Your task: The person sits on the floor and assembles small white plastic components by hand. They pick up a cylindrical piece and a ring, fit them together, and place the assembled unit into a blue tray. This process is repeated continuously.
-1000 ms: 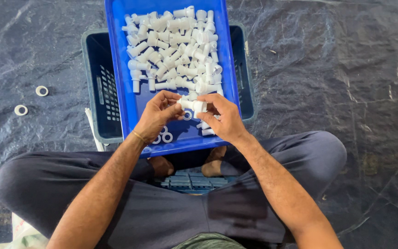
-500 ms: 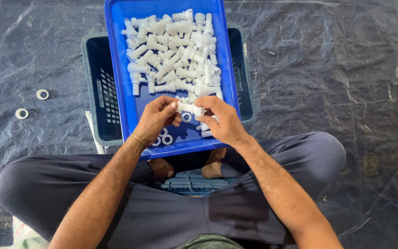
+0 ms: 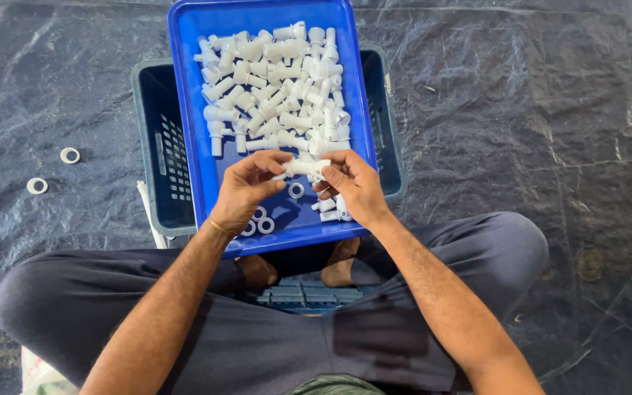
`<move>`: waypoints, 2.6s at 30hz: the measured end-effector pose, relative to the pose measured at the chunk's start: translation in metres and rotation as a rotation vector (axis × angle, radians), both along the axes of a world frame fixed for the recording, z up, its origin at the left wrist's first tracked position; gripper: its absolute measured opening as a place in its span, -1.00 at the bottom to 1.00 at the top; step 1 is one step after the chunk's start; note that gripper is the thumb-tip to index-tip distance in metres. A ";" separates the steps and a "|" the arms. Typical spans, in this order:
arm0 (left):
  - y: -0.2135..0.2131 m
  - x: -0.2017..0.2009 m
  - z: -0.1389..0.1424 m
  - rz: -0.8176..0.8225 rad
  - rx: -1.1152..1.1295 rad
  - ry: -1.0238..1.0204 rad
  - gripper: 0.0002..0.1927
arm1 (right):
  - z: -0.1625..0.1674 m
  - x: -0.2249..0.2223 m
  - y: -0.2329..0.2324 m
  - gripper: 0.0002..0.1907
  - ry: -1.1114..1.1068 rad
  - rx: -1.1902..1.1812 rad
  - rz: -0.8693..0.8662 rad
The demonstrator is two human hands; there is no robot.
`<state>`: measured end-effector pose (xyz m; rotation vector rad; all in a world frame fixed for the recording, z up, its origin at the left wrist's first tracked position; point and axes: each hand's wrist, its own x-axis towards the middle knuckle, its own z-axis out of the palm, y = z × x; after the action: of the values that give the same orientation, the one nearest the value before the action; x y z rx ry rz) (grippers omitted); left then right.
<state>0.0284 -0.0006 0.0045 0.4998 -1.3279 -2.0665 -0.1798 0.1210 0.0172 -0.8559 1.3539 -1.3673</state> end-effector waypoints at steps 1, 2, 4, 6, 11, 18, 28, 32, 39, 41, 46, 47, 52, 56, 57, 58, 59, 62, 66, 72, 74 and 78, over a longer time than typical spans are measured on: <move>-0.001 0.001 0.002 0.007 -0.012 0.032 -0.79 | -0.001 -0.001 -0.001 -0.68 0.014 -0.003 -0.012; -0.001 0.002 0.004 0.013 -0.023 0.064 -0.81 | -0.001 -0.001 -0.001 -0.69 0.028 -0.006 -0.026; -0.003 0.000 0.007 0.096 0.067 0.002 -0.83 | -0.002 -0.002 0.000 -0.71 0.058 -0.014 -0.024; -0.004 -0.003 0.007 0.140 0.148 -0.130 -0.83 | -0.002 -0.001 0.002 -0.70 0.130 -0.043 -0.003; 0.000 -0.011 0.000 0.018 0.205 -0.457 -0.62 | 0.000 0.005 0.007 -0.64 0.453 -0.084 0.078; -0.001 -0.002 0.000 0.009 -0.057 -0.165 -0.65 | 0.004 0.005 0.003 -0.72 0.267 0.022 0.027; 0.007 -0.006 -0.004 -0.125 0.050 -0.268 -0.57 | 0.004 0.006 0.005 -0.76 0.404 0.008 0.005; 0.006 -0.005 0.005 -0.171 0.121 -0.231 -0.45 | 0.005 0.007 0.005 -0.68 0.388 -0.100 0.028; 0.009 -0.008 0.004 -0.219 0.315 -0.273 -0.54 | 0.012 0.011 0.009 -0.65 0.503 -0.119 0.072; 0.010 -0.006 0.000 -0.225 0.250 -0.263 -0.58 | 0.013 0.010 0.008 -0.63 0.621 -0.059 0.053; 0.012 -0.008 -0.006 -0.221 0.226 -0.284 -0.63 | 0.025 0.012 0.008 -0.60 0.629 -0.019 0.106; 0.012 -0.008 -0.006 -0.206 0.228 -0.283 -0.63 | 0.030 0.014 0.008 -0.55 0.734 -0.042 0.119; 0.011 -0.007 -0.007 -0.188 0.226 -0.338 -0.64 | 0.052 0.023 0.005 -0.34 1.018 -0.348 0.152; 0.010 -0.004 -0.008 -0.217 0.252 -0.323 -0.64 | 0.042 0.019 0.007 -0.49 1.130 -0.435 0.114; 0.010 -0.003 -0.007 -0.225 0.234 -0.315 -0.64 | 0.033 0.018 0.009 -0.56 1.038 -0.339 0.118; 0.011 -0.003 -0.008 -0.234 0.217 -0.301 -0.64 | 0.024 0.013 0.011 -0.61 0.951 -0.243 0.124; 0.011 -0.003 -0.007 -0.242 0.195 -0.289 -0.64 | 0.013 0.010 0.011 -0.65 0.862 -0.153 0.130; 0.014 -0.005 -0.007 -0.262 0.154 -0.199 -0.66 | -0.015 0.003 0.015 -0.65 0.545 0.200 0.149; 0.016 -0.006 -0.007 -0.262 0.171 -0.188 -0.68 | -0.012 0.004 0.015 -0.54 0.610 0.074 0.099; 0.011 -0.003 -0.005 -0.195 0.260 -0.230 -0.69 | 0.023 0.010 0.012 -0.50 1.161 -0.523 0.054; 0.013 -0.003 -0.004 -0.215 0.193 -0.260 -0.70 | 0.020 0.010 0.012 -0.62 1.163 -0.464 0.029; 0.021 -0.005 -0.005 -0.330 0.098 -0.214 -0.69 | 0.009 0.005 0.009 -0.81 1.018 -0.001 0.000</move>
<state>0.0231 0.0208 -0.0003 0.5906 -1.5213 -2.4115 -0.1752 0.1296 0.0263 -1.6675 2.0817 -0.9165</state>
